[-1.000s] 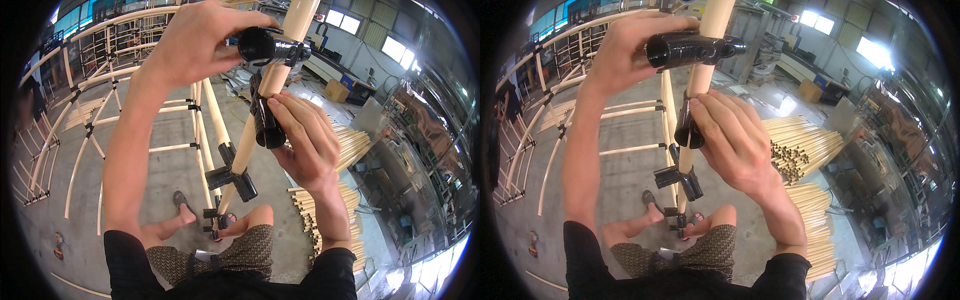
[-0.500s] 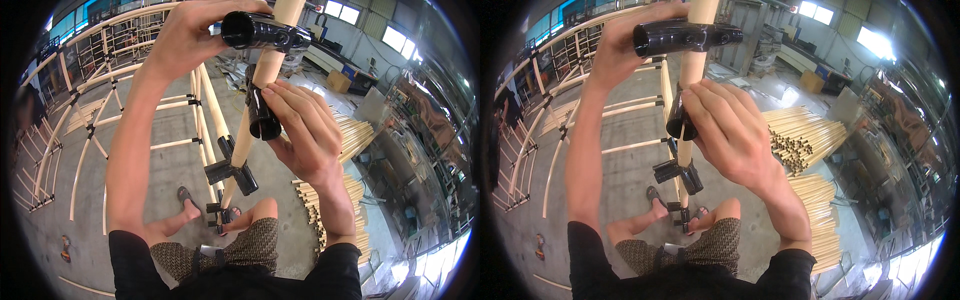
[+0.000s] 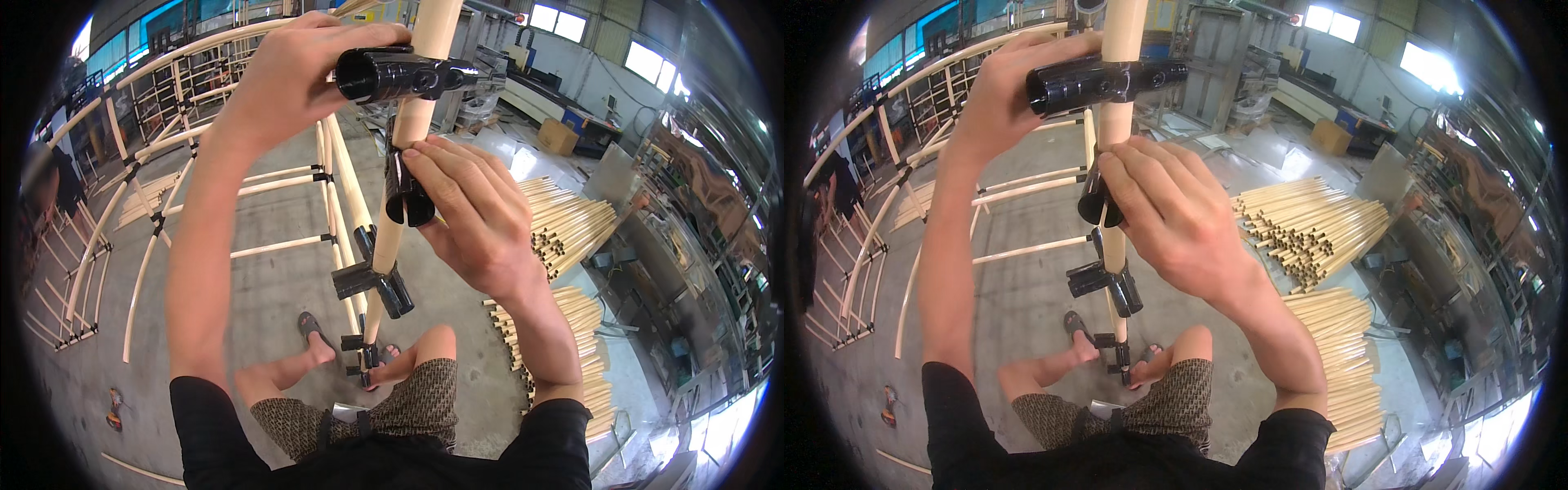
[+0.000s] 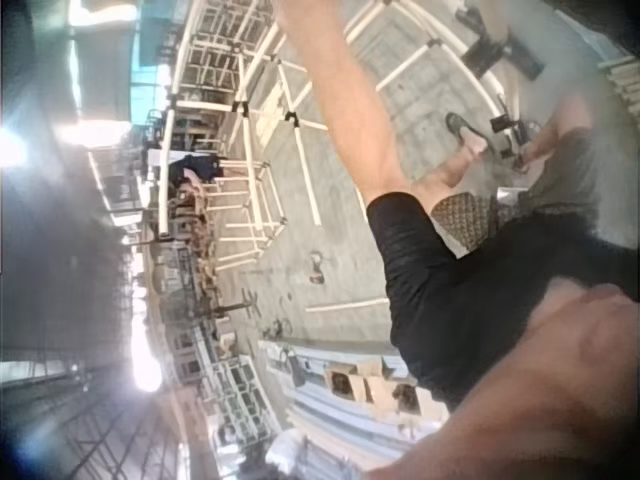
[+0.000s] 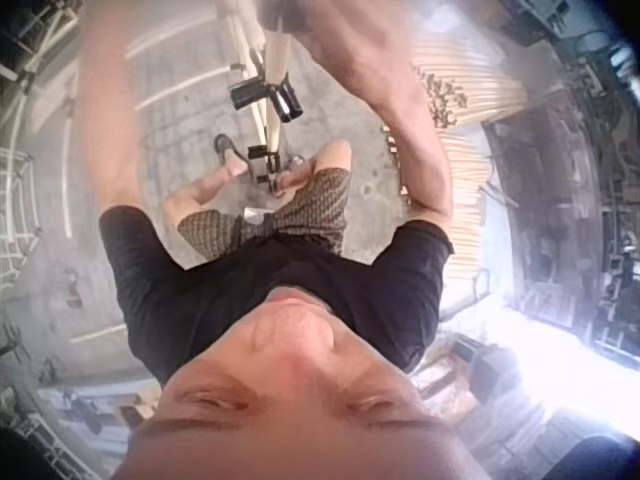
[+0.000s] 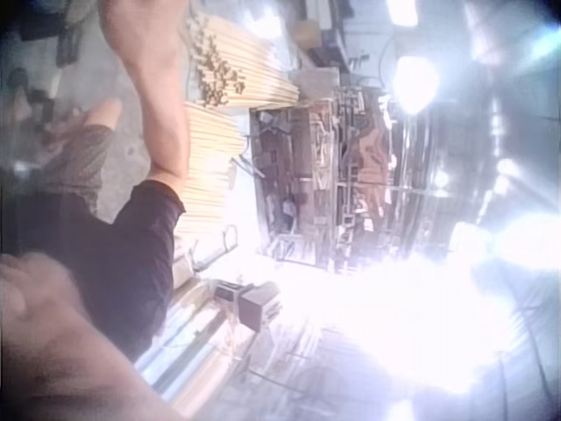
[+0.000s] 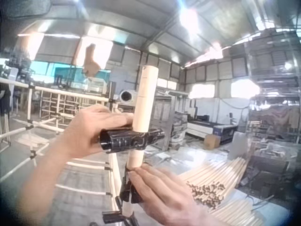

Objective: The person fits black plastic connectors onto beige pipes to build a frame and then uses a power drill to fasten screws into the joints.

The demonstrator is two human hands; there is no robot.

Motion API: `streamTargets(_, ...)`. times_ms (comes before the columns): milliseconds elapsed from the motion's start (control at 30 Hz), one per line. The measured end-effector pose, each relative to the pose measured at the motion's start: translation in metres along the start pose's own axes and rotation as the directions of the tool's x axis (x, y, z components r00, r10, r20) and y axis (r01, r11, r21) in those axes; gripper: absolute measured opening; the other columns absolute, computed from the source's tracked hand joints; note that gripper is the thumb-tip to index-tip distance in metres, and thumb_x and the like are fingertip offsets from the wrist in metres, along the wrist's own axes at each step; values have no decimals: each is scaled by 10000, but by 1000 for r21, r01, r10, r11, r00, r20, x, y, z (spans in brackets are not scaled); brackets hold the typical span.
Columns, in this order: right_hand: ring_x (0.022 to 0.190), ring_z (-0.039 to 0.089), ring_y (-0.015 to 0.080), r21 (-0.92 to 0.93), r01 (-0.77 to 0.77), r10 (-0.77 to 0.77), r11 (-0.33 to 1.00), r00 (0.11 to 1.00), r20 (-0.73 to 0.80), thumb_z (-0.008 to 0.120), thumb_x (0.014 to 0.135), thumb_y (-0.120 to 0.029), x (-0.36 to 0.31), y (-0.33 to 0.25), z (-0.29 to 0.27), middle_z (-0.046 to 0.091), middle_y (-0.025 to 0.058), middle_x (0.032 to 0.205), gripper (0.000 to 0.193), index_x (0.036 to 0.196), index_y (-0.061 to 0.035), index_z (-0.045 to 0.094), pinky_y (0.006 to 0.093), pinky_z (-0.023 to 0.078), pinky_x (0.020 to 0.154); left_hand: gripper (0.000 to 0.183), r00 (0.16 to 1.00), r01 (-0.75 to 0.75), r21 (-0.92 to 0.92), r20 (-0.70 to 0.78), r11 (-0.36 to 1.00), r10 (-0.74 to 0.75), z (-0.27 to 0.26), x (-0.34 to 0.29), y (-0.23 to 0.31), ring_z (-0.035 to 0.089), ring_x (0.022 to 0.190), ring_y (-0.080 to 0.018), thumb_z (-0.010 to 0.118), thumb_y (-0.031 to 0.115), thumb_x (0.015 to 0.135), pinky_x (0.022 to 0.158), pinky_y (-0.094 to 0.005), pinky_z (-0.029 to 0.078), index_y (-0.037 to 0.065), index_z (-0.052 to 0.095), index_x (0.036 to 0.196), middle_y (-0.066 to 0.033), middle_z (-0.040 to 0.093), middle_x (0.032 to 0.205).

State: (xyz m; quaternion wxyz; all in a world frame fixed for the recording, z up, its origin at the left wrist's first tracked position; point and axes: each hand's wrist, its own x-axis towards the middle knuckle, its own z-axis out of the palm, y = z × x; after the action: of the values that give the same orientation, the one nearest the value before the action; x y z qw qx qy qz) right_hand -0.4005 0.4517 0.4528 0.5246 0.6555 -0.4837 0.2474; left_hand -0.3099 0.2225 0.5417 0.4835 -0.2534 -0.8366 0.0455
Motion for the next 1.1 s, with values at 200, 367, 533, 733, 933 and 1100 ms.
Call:
streamTargets(200,1044,663,348,-13,-11,11,1000,1000,-5,697,665,-48,-3,-1,1,637,176,1107,498,1143,73,621,445,549,888,637,982,137,32,124,990,-140,-29,-2,34,637,1111,-367,738,-10,749,950,-411,510,70,586,1362,-150,660,1278)
streamTargets(367,1064,655,359,-6,-32,32,999,999,11,684,672,-72,-11,-5,3,628,191,1109,500,1142,86,616,454,545,908,666,982,67,238,158,969,-106,-29,-17,84,648,1051,-373,752,16,736,894,-443,520,78,561,1372,-160,665,1221)
streamTargets(533,1082,647,367,-4,-51,50,999,998,-27,682,682,-72,-14,-8,7,623,203,1122,500,1146,99,608,461,540,924,538,984,132,288,79,949,-161,-9,-28,107,685,903,-331,769,68,784,742,-396,556,9,588,1287,-162,676,1126)
streamTargets(733,1082,645,369,-5,-43,42,999,998,-37,677,686,-63,-15,-8,9,622,209,1137,478,1130,104,611,458,538,935,491,997,41,420,48,907,-68,-6,-29,104,701,897,-315,788,83,775,722,-372,564,-15,625,1228,-161,692,1102)
streamTargets(933,1096,643,368,-53,-53,50,997,997,-50,677,694,-65,-16,-13,12,619,214,1161,449,1111,93,624,453,536,938,453,998,-20,347,-51,938,40,-1,-30,91,710,895,-317,808,50,741,739,-366,571,-40,658,1158,-171,706,1088)
streamTargets(1100,1127,629,383,-22,-100,100,995,995,-12,683,710,-72,-23,-20,11,588,228,1243,403,1092,52,641,446,533,932,451,992,1,280,-122,960,34,2,-32,86,709,923,-314,815,9,730,777,-358,576,-40,663,1152,-174,704,1086)
